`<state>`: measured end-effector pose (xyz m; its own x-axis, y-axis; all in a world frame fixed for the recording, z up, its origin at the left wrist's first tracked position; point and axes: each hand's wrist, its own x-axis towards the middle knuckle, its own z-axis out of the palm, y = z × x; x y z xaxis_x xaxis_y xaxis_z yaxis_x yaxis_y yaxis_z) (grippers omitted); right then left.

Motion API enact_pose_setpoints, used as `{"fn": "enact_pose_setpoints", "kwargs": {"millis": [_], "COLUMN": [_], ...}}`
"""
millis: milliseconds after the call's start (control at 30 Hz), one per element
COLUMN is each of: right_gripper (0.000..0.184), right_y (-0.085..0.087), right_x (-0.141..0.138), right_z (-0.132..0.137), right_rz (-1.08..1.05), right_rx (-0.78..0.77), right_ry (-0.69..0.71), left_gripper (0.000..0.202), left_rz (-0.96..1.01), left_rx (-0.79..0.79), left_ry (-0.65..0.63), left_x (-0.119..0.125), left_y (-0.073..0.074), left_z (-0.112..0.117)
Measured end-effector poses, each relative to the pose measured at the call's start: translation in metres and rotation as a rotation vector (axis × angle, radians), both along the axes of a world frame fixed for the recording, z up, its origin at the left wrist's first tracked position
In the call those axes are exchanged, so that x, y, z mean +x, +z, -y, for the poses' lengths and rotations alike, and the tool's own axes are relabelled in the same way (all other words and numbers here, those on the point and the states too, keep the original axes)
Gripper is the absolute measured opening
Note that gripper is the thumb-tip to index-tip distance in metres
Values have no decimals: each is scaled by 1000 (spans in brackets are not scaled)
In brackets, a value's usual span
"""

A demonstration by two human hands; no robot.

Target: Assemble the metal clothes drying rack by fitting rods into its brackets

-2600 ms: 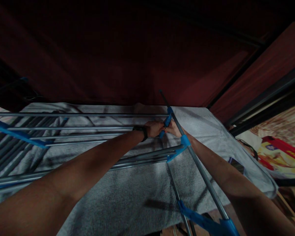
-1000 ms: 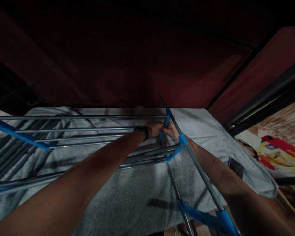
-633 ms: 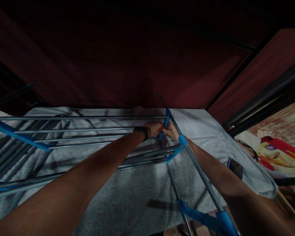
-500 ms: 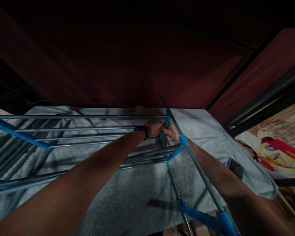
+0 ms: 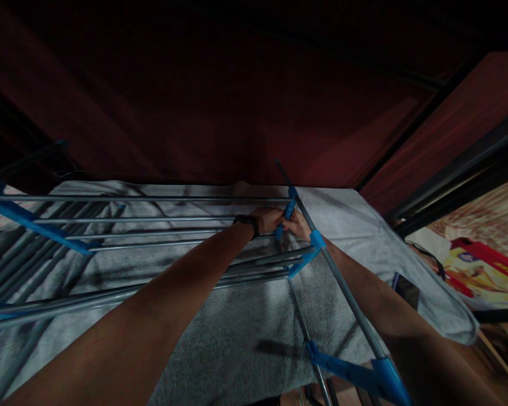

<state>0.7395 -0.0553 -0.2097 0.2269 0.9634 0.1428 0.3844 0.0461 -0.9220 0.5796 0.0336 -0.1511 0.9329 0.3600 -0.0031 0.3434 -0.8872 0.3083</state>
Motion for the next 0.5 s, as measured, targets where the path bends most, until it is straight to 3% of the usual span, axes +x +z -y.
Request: {"fn": "enact_pose_setpoints", "kwargs": {"millis": [500], "right_gripper": [20], "right_y": [3], "right_x": [-10], "right_z": [7], "right_rz": [50], "right_rx": [27], "right_ry": [-66], "left_gripper": [36], "left_rz": [4], "left_rx": [-25], "left_ry": [42], "left_x": [1], "left_y": [4], "left_z": [1]}}
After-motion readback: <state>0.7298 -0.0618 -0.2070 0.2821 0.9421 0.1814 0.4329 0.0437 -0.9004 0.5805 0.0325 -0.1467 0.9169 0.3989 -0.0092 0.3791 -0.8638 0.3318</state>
